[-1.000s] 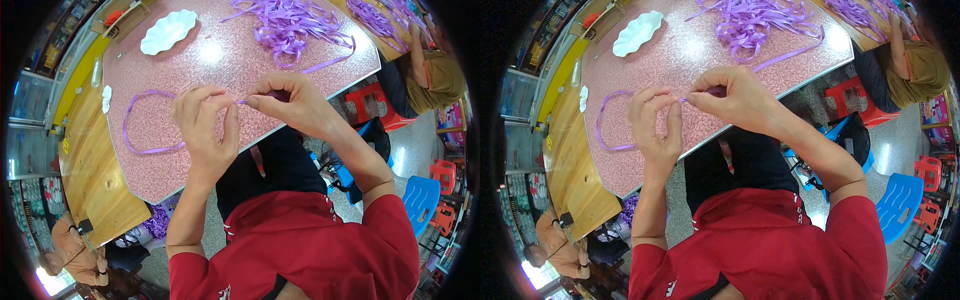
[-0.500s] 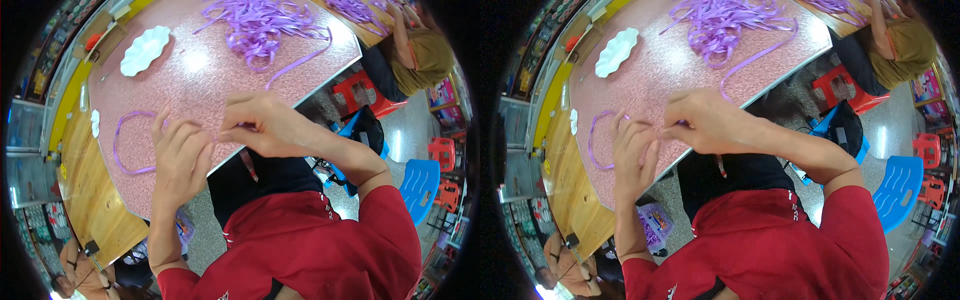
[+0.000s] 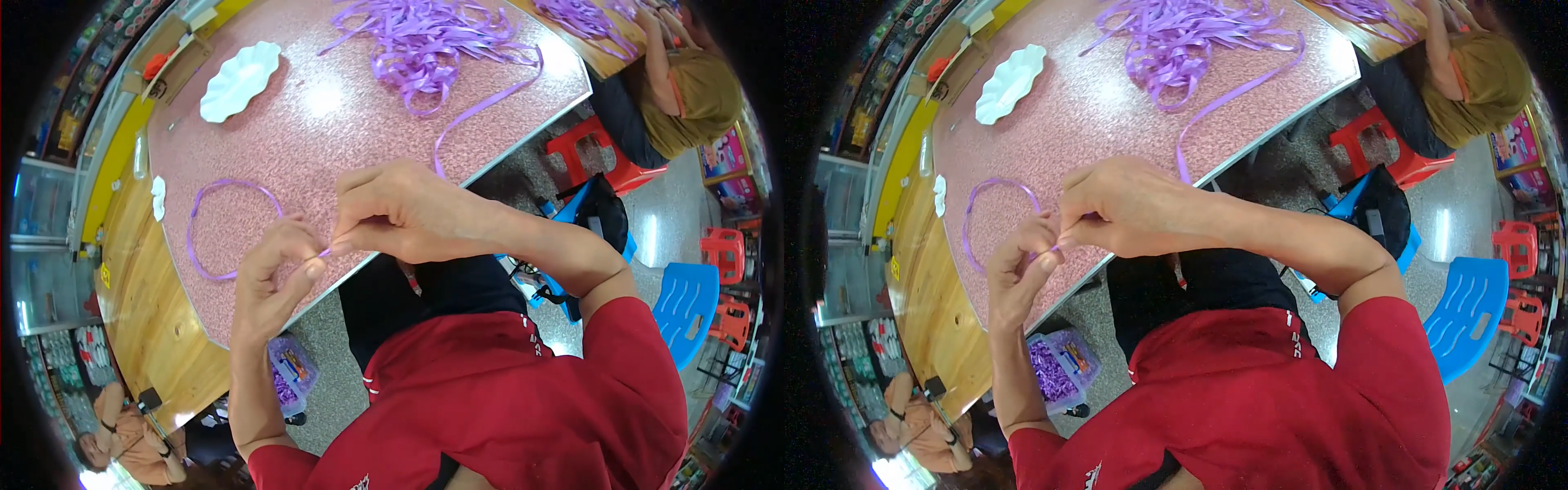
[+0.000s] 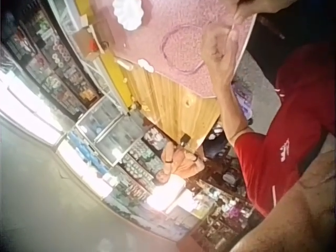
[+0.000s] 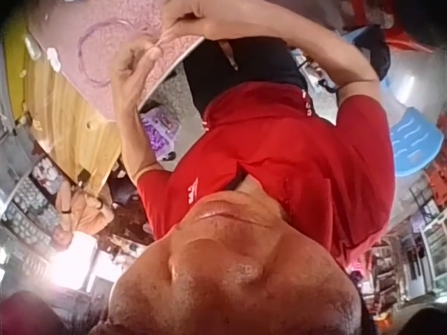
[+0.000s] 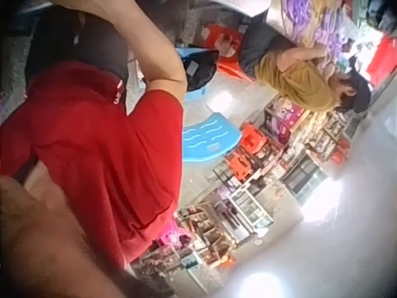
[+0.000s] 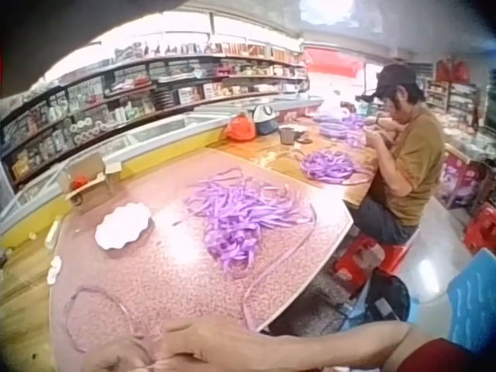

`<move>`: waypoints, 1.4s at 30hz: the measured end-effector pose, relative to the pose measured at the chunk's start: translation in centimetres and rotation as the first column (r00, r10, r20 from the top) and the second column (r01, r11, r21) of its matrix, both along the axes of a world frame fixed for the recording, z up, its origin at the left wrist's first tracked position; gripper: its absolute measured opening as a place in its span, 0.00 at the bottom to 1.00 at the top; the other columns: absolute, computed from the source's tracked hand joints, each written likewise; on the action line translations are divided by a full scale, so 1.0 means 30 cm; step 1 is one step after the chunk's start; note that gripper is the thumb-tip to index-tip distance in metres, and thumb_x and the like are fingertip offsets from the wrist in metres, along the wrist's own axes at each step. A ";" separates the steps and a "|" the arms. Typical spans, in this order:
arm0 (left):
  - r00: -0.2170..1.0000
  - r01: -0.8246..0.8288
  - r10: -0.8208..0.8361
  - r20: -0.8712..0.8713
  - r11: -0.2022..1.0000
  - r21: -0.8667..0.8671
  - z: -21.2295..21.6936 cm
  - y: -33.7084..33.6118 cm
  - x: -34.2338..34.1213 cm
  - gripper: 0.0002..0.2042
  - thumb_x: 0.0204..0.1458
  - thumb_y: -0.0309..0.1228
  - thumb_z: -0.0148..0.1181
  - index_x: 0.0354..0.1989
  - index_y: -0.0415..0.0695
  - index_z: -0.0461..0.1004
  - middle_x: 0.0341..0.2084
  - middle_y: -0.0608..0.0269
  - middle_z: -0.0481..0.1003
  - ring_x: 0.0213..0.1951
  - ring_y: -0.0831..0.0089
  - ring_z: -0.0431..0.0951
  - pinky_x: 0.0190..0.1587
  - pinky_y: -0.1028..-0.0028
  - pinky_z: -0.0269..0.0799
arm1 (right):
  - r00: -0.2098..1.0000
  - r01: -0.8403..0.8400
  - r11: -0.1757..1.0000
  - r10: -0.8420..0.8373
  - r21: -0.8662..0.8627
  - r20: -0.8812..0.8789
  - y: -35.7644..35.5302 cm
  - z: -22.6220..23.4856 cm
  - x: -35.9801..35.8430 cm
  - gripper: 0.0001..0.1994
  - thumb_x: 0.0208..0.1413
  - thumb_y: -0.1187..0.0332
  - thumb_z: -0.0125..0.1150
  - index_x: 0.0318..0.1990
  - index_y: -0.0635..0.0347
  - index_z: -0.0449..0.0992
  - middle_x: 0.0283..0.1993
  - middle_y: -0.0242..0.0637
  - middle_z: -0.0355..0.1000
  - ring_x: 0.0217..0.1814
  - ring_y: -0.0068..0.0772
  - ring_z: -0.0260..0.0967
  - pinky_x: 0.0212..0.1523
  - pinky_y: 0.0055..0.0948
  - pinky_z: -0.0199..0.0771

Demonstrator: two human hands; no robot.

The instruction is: Tying knots in purple plastic ribbons at an assembly station.

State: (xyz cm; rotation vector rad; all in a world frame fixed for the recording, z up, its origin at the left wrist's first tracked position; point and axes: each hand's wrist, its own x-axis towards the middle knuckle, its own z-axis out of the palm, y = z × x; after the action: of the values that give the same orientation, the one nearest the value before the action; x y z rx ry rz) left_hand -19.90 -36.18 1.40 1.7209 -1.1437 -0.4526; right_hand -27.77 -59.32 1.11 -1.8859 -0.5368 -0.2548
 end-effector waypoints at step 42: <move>0.110 -0.975 0.610 0.785 0.220 -0.035 -0.131 1.791 0.693 0.18 0.54 0.26 0.58 0.54 0.35 0.71 0.42 0.50 0.77 0.42 0.58 0.77 0.46 0.66 0.72 | 0.564 0.818 0.464 -0.529 -0.340 0.634 -0.710 0.023 0.182 0.19 0.53 0.65 0.67 0.52 0.55 0.77 0.57 0.47 0.70 0.60 0.50 0.66 0.59 0.43 0.68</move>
State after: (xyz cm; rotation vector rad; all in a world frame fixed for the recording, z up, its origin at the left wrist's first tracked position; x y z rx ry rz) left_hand 0.88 17.56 -2.52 2.8257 -0.1475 0.8117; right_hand -22.29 -80.62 1.79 -2.6545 -0.0613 -1.2440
